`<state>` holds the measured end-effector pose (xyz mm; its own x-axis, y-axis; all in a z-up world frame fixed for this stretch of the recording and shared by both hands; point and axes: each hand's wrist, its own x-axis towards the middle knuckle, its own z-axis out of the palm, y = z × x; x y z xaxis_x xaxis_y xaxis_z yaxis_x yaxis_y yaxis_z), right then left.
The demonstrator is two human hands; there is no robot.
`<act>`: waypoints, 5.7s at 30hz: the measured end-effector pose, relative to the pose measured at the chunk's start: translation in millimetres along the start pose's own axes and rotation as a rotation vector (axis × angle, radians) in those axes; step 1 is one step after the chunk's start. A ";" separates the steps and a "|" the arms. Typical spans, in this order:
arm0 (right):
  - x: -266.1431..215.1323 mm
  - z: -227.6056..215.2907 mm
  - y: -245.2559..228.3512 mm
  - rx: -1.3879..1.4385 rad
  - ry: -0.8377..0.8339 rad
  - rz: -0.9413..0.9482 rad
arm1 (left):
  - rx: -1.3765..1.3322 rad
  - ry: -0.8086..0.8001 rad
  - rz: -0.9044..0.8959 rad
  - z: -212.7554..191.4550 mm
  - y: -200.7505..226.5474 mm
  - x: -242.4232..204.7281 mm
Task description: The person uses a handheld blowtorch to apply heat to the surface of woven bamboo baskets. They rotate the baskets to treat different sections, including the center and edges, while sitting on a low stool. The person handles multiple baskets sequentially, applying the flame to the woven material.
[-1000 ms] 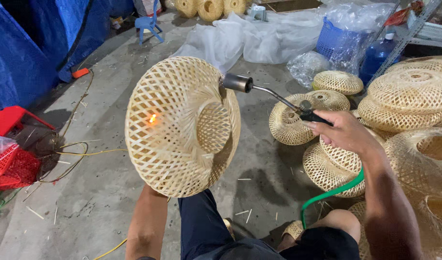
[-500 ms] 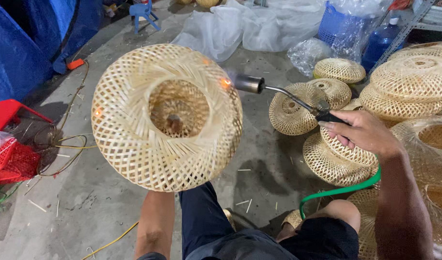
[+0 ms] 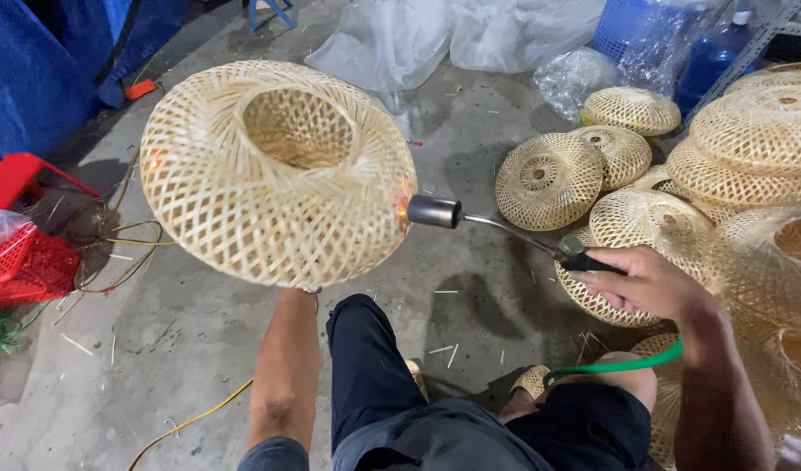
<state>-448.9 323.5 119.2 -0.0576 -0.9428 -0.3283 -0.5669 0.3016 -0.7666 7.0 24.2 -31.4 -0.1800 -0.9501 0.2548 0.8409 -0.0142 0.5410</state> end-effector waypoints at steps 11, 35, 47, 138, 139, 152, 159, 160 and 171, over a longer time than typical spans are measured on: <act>5.2 19.9 -35.4 -0.063 0.048 -0.159 | -0.007 0.102 0.094 -65.7 -9.9 0.6; 16.3 30.0 -71.3 -0.067 0.026 -0.340 | 0.319 -0.147 0.433 -10.3 18.8 2.8; 21.0 28.1 -34.3 -0.061 0.051 -0.060 | 0.157 -0.100 0.148 17.3 33.9 -2.2; 15.4 7.6 -13.1 0.234 0.010 -0.157 | 0.176 0.310 0.288 42.8 35.7 15.5; 16.2 7.8 -14.9 0.280 0.019 -0.163 | 0.174 0.326 0.272 39.0 36.4 18.6; 22.6 12.6 -33.3 0.121 0.073 -0.177 | 1.015 0.128 0.500 28.5 30.2 5.9; 28.9 13.1 -34.5 0.215 0.113 -0.153 | 1.518 0.195 0.634 36.4 28.1 0.2; 30.0 13.9 -33.1 0.236 0.129 -0.162 | 1.575 0.167 0.668 36.0 28.8 -0.5; 42.9 6.5 -42.8 0.162 0.127 -0.135 | 1.875 -0.118 0.883 48.4 40.4 -7.1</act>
<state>-421.8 271.0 134.3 -0.0990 -0.9833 -0.1525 -0.4379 0.1806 -0.8807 17.5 45.5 27.5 -0.1977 -0.5012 0.8424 -0.7072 0.6680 0.2315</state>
